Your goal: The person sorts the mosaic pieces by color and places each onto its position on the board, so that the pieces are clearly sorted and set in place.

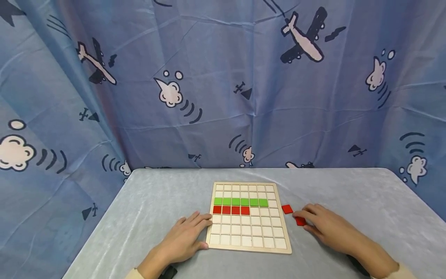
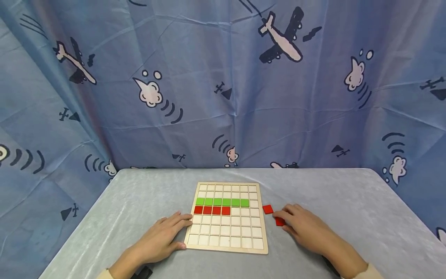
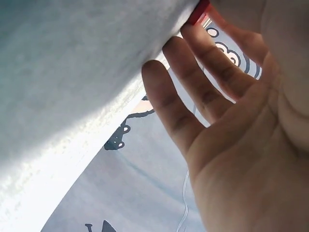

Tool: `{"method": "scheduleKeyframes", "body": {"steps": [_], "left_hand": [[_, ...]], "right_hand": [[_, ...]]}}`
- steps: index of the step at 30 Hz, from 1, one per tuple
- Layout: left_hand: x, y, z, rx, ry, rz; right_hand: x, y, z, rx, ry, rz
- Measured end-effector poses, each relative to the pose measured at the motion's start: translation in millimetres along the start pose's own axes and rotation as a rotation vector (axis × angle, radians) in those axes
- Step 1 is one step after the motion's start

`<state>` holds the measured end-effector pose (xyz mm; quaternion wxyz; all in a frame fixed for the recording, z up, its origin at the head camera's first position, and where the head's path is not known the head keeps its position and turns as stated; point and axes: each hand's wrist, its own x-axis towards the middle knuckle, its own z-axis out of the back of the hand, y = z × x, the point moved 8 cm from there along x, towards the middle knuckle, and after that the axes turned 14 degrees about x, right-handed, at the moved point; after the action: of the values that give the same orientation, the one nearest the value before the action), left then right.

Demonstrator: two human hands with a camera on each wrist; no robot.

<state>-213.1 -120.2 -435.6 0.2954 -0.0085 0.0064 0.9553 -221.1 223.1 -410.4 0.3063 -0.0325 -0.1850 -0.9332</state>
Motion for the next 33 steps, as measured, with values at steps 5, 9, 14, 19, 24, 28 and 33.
{"method": "scheduleKeyframes", "body": {"steps": [5,9,14,19,24,28,33], "left_hand": [[-0.8,-0.4,1.0,-0.001,-0.009,-0.008],[-1.2,-1.1,4.2,-0.002,-0.024,-0.014],[-1.9,-1.2,5.7,0.000,-0.028,-0.011],[-1.6,-0.1,1.9,0.005,-0.018,-0.003],[-0.8,-0.1,0.2,0.006,-0.013,0.000],[-1.3,-0.5,1.3,0.007,-0.027,-0.007],[-1.8,-0.9,2.1,0.011,-0.042,-0.016]], "right_hand": [[-0.5,-2.6,-1.4,0.022,0.010,-0.012],[-0.6,-5.4,-1.6,0.023,0.012,-0.023],[0.0,-6.7,-2.5,0.014,0.020,-0.030],[-1.1,-6.8,-2.4,0.028,0.024,-0.039],[-3.1,-7.2,-1.1,0.035,0.003,-0.037],[-3.4,-7.5,-0.7,0.038,-0.009,-0.028],[-2.7,-7.5,0.1,0.041,-0.011,-0.021]]}}
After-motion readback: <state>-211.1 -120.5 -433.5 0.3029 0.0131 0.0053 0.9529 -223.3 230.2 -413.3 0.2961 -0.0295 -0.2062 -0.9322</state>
